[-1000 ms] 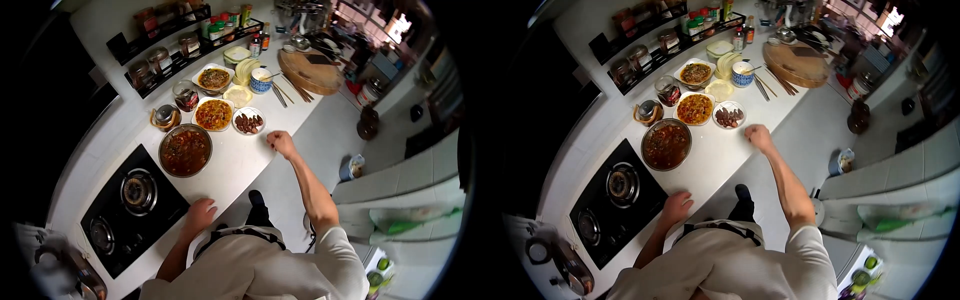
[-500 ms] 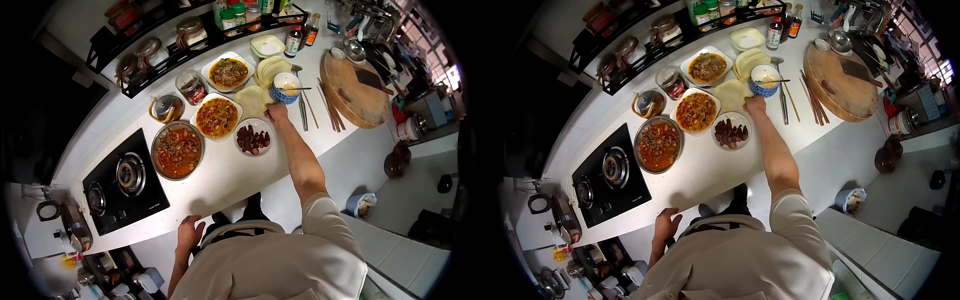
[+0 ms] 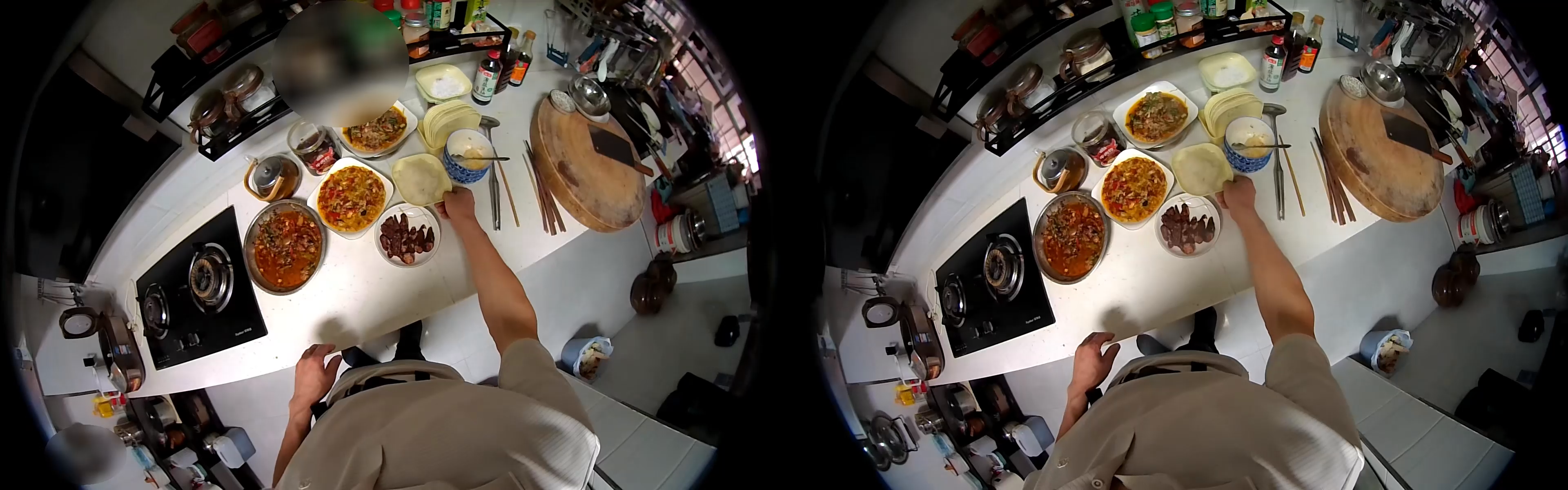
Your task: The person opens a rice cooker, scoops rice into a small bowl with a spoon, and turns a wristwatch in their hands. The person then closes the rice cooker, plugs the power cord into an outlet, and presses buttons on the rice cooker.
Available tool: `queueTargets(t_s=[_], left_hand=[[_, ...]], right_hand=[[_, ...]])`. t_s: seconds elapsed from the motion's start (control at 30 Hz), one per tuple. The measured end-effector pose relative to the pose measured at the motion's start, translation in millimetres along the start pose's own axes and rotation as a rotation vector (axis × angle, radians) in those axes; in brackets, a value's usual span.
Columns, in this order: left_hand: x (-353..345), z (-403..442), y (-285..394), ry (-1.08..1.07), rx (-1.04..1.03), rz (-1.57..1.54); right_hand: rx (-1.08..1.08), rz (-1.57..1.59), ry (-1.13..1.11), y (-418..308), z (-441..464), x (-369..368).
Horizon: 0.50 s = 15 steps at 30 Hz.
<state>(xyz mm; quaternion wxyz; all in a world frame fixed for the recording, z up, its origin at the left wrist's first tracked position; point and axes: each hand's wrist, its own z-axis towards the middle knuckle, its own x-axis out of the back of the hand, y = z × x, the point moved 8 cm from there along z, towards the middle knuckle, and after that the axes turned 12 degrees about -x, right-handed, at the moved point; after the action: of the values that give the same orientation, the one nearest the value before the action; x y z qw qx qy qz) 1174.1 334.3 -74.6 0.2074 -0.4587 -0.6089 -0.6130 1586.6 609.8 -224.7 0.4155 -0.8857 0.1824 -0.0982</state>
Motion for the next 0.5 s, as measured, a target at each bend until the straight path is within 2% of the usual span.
queueTargets(t_s=[0.1, 0.27, 0.5], left_hand=[[-3.8, 3.6, 6.0, -0.023, 0.006, -0.023], [-6.0, 10.9, 16.9, -0.017, -0.043, -0.027], [11.7, 24.7, 14.2, 0.128, -0.028, -0.121]], right_hand=[[0.004, 0.032, -0.059, 2.1, -15.2, 4.1], [0.171, -0.072, -0.178, -6.4, -47.8, -3.1], [0.278, -0.247, -0.243, -31.3, -164.7, -48.9]])
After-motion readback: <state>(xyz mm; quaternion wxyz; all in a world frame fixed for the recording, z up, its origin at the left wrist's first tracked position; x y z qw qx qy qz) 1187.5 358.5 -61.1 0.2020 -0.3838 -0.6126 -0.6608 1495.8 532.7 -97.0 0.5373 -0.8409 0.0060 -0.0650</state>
